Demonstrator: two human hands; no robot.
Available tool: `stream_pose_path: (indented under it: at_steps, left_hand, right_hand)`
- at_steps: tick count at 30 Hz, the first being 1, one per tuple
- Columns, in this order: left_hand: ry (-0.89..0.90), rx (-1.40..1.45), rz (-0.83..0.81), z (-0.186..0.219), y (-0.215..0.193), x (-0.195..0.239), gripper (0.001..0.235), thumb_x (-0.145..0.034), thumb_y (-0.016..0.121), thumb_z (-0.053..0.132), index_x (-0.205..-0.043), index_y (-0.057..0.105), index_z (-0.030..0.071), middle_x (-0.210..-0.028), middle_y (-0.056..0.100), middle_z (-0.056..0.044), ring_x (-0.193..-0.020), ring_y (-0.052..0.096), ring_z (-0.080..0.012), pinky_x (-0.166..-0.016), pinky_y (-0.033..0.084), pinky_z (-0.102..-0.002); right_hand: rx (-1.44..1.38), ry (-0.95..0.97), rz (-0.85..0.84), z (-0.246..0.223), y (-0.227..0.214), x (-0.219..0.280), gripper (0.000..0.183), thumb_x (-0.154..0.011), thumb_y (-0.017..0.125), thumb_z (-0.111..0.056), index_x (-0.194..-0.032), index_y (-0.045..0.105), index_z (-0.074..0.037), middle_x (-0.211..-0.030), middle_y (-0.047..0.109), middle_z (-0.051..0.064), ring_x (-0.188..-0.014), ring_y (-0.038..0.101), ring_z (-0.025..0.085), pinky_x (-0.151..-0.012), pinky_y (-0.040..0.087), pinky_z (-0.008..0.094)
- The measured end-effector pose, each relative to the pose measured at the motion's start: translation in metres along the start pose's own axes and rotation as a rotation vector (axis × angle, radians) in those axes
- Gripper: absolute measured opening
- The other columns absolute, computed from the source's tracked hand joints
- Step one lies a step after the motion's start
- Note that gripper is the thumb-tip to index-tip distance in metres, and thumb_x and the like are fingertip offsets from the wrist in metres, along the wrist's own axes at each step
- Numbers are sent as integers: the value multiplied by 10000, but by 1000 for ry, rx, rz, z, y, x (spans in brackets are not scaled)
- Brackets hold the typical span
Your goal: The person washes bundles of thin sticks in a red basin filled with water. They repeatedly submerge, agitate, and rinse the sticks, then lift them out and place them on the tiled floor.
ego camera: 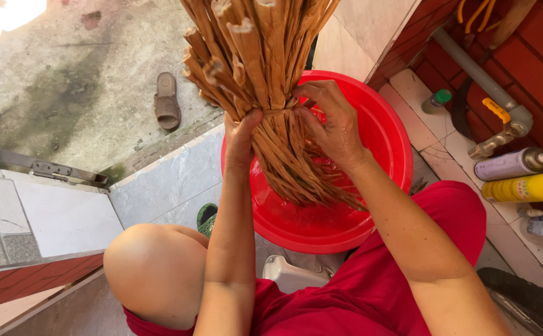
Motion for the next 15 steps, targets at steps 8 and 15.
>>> stream_pose_path:
  at_steps: [8,15]
  left_hand:
    - [-2,-293,49,23,3,0,549,-768,808,141,-1254,647,-57,-1138,715,-97,-1007,687,-197,-911,567,-340]
    - [-19,-152,20,3,-9,7,579,-794,810,173,-1303,632,-37,-1201,703,-81,-1075,672,-192,-978,538,-340]
  right_hand:
    - [318,-106,2,-3,0,-2,339,-820,865,-28,-1104,679,-25,-1103,667,106,-989,673,315,-811,542,419]
    - [-274,285,24,50,18,24,200,-950,776,9,-1072,617,6,-1052,675,60,-986,694,142,-887,601,298]
Point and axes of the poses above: each hand's wrist, its own x-axis away from the middle knuckle, its own y-axis out of the palm, z = x × y, the point moved 1 cm from there along -x, towards the middle knuckle
